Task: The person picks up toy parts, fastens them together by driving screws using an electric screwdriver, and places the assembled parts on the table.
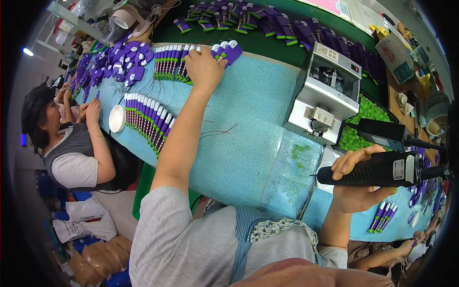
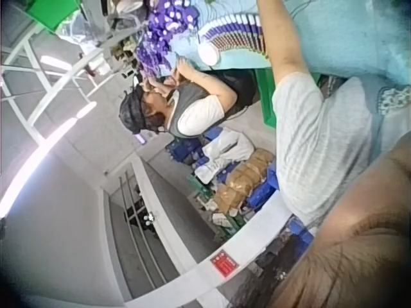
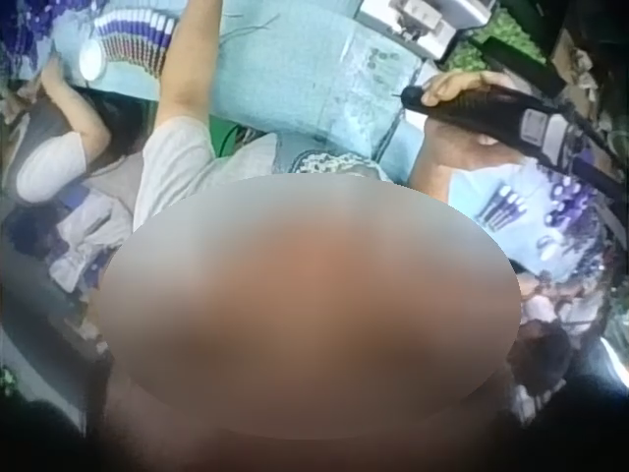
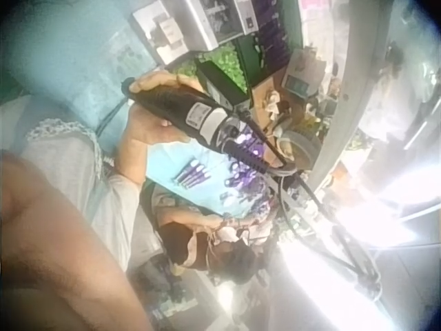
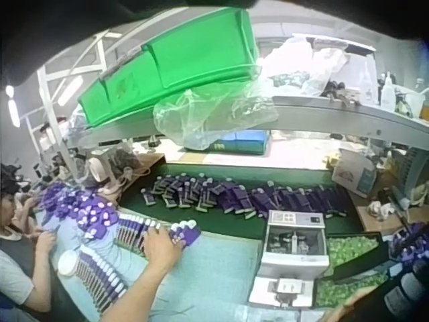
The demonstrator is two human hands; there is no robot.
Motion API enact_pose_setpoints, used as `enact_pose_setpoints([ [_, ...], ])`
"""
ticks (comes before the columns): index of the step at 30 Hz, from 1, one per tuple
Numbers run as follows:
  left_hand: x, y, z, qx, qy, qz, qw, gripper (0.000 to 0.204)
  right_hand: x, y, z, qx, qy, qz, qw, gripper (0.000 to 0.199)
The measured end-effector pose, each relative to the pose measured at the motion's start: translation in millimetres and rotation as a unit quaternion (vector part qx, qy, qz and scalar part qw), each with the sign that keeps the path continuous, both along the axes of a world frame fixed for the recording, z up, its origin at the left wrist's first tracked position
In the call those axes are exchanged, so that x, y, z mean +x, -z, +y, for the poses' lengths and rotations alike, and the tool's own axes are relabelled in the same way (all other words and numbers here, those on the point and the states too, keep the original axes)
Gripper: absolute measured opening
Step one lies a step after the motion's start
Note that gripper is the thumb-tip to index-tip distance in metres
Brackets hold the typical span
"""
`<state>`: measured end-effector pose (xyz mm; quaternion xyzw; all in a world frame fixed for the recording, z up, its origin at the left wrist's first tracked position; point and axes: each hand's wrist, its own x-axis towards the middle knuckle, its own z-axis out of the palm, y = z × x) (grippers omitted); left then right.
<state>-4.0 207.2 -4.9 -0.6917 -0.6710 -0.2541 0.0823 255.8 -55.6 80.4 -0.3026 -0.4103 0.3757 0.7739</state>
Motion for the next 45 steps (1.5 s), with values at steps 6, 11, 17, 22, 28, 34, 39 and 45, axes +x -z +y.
enact_pose_setpoints([
  [6, 5, -7, -7, -0.101, -0.036, -0.079, 0.991, 0.069, -2, 1, -4, -0.014, 0.008, 0.003, 1.000, 0.081],
  [11, 4, -2, -26, -0.152, 0.035, -0.112, 0.981, 0.065, -5, 0, -11, -0.005, -0.004, -0.003, 1.000, 0.082],
  [17, 24, -8, -135, -0.233, 0.219, -0.182, 0.930, 0.045, 7, 2, -7, -0.007, 0.001, 0.017, 1.000, 0.089],
  [22, 24, -5, -189, -0.316, 0.228, -0.190, 0.901, 0.041, 12, 6, 14, 0.033, -0.034, 0.016, 0.999, 0.100],
  [28, 28, 0, -214, -0.435, 0.228, -0.400, 0.774, 0.046, 18, -5, 55, 0.102, -0.049, -0.084, 0.990, 0.101],
  [34, 52, -6, -223, -0.598, 0.163, -0.602, 0.504, 0.045, 6, 8, 71, 0.109, -0.086, -0.037, 0.990, 0.099],
  [39, 60, -9, -221, -0.630, 0.157, -0.595, 0.475, 0.042, -15, -6, 43, 0.047, -0.044, -0.082, 0.995, 0.098],
  [45, 65, -12, -221, -0.652, 0.156, -0.597, 0.441, 0.054, -21, -3, 32, 0.011, -0.027, -0.107, 0.994, 0.097],
])
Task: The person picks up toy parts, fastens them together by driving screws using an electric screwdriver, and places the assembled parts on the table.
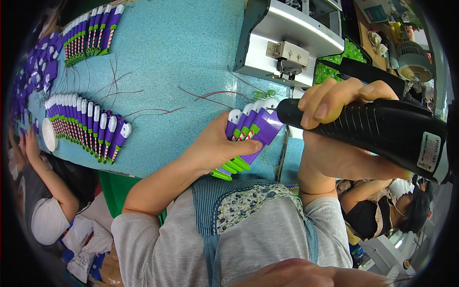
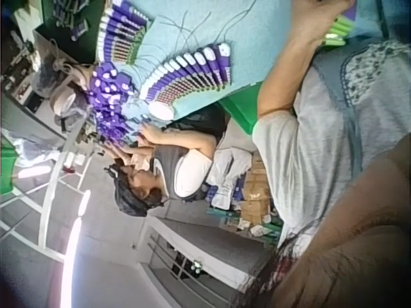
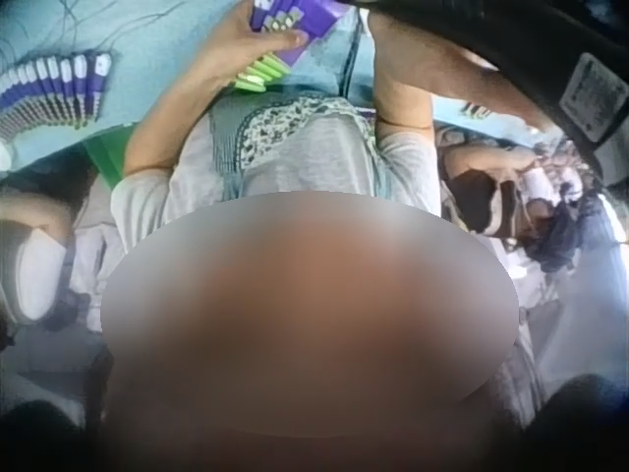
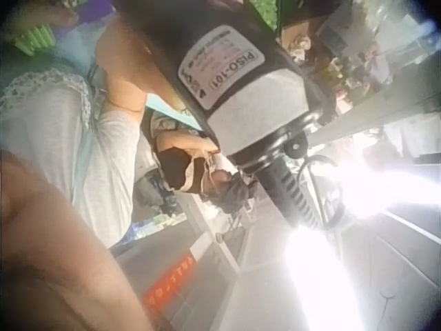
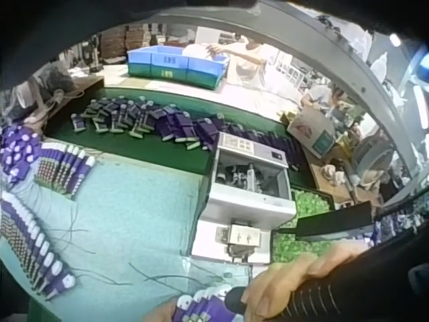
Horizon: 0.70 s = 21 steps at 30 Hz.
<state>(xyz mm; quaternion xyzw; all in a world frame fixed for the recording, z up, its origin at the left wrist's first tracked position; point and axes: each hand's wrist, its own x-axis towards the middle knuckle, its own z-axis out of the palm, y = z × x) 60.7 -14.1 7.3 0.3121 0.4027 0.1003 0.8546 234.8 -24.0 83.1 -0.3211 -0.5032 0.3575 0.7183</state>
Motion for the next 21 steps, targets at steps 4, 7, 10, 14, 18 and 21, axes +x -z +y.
enact_pose_setpoints([
  [4, 1, 0, 1, 0.002, 0.004, -0.006, 1.000, 0.058, 2, 6, -1, -0.005, -0.004, 0.006, 1.000, 0.097],
  [7, 4, 1, 2, 0.011, -0.002, -0.008, 1.000, 0.059, 7, 9, 1, 0.026, -0.032, -0.009, 0.999, 0.096],
  [10, 8, 3, 3, 0.028, -0.020, -0.008, 0.999, 0.054, 9, 7, 7, 0.024, -0.042, -0.004, 0.999, 0.096],
  [14, 9, 6, 7, 0.051, -0.024, -0.009, 0.998, 0.048, 36, -5, 31, 0.083, -0.091, -0.067, 0.990, 0.094],
  [18, 12, 4, 6, 0.049, -0.022, -0.010, 0.998, 0.047, 46, 4, 49, 0.079, -0.092, -0.024, 0.992, 0.098],
  [21, 11, 6, 6, 0.041, -0.020, -0.018, 0.999, 0.048, 27, 3, 32, 0.068, -0.072, -0.008, 0.995, 0.096],
])
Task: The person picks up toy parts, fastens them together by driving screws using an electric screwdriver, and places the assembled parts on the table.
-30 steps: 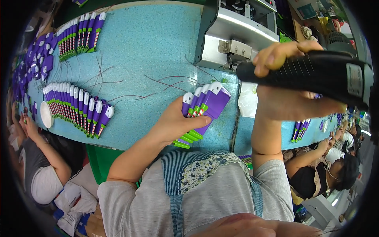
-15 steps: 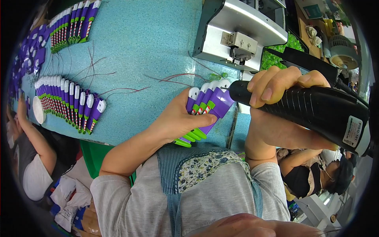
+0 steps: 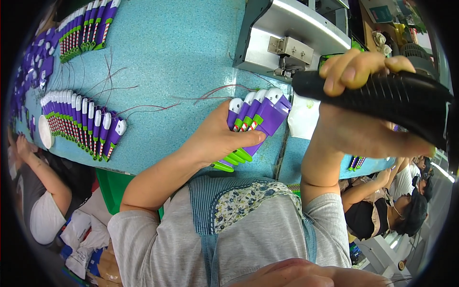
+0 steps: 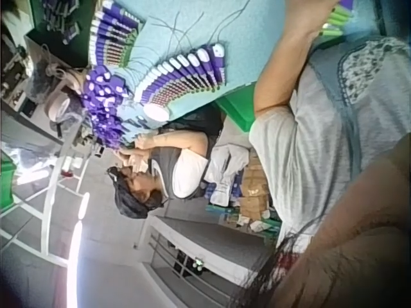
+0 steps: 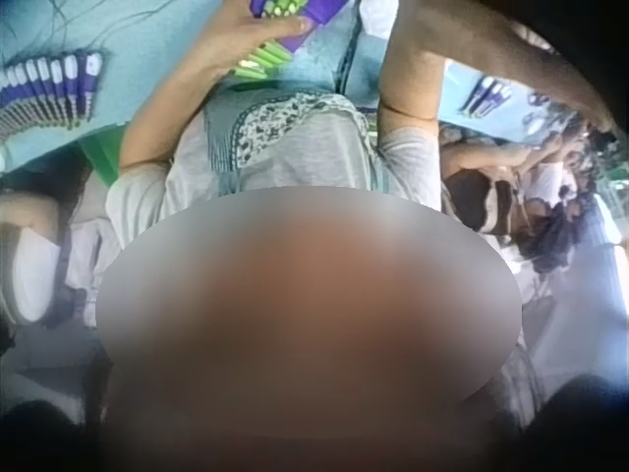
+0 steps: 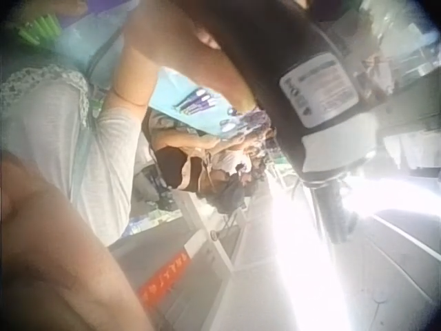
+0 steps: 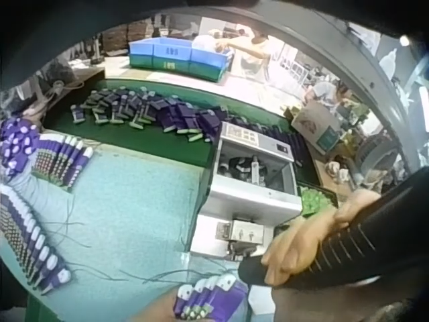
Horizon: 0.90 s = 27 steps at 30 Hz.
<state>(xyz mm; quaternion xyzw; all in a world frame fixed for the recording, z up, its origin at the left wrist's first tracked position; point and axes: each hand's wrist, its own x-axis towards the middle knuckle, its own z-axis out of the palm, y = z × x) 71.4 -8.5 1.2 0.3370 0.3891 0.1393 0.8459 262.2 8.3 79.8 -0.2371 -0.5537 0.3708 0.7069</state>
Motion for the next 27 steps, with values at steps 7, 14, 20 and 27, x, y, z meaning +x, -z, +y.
enact_pose_setpoints([
  [7, 0, -2, -2, 0.000, 0.018, 0.005, 1.000, 0.051, -22, 9, -23, -0.057, 0.045, 0.001, 0.997, 0.097],
  [14, -1, 2, -3, -0.012, 0.021, -0.008, 1.000, 0.055, -20, 20, -20, -0.047, 0.020, -0.002, 0.999, 0.095],
  [20, 4, -2, 3, 0.012, 0.008, -0.007, 1.000, 0.053, 4, -11, -3, 0.000, 0.005, -0.053, 0.999, 0.093],
  [27, 1, 4, 1, 0.002, 0.008, 0.006, 1.000, 0.055, -1, 3, 0, -0.014, -0.012, -0.034, 0.999, 0.096],
])
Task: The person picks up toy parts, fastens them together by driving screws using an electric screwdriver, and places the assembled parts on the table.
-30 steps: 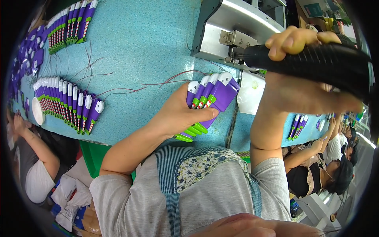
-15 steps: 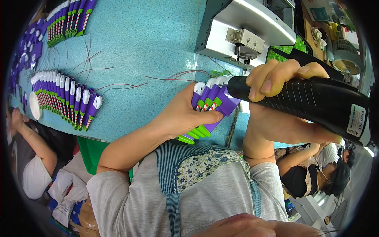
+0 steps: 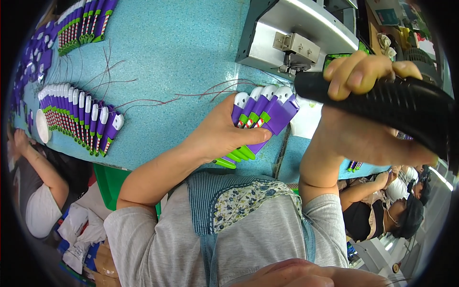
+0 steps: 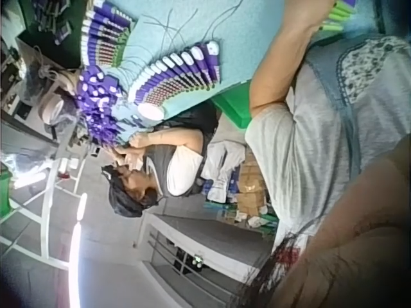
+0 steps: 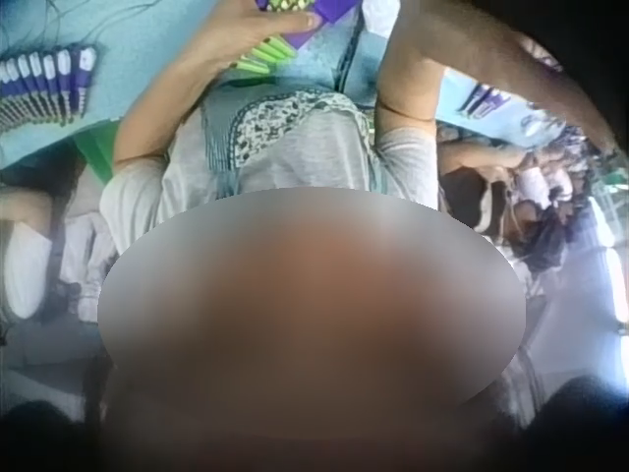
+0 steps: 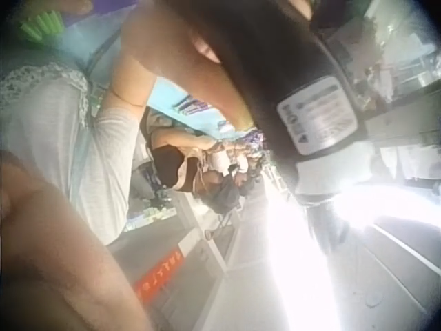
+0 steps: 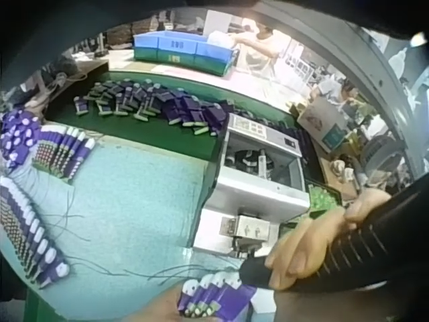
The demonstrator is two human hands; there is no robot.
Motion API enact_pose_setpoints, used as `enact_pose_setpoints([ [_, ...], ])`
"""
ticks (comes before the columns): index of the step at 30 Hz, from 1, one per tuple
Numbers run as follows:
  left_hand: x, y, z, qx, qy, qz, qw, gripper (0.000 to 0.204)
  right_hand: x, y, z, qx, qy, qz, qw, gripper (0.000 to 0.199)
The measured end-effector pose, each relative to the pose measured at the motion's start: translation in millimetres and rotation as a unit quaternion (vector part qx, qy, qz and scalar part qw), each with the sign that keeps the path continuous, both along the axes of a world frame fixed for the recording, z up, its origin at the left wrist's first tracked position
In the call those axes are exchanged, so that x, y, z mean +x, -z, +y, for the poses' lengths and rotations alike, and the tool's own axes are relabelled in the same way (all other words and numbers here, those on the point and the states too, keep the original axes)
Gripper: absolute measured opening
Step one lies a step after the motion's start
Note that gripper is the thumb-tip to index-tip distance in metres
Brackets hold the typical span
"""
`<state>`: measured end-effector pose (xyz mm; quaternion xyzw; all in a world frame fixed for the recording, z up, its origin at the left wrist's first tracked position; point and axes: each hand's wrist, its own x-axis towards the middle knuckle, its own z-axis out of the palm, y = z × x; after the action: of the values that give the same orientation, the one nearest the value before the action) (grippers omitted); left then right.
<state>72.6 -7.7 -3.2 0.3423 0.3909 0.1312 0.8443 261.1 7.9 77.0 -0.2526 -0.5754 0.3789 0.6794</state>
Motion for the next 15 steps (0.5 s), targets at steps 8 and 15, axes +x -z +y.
enact_pose_setpoints([
  [8, 3, -8, -1, -0.004, 0.011, -0.018, 1.000, 0.052, -23, 19, -19, -0.051, 0.022, 0.039, 0.998, 0.096],
  [15, 3, -7, 1, 0.011, 0.018, -0.020, 1.000, 0.054, -21, 19, -16, -0.039, 0.014, 0.029, 0.999, 0.096],
])
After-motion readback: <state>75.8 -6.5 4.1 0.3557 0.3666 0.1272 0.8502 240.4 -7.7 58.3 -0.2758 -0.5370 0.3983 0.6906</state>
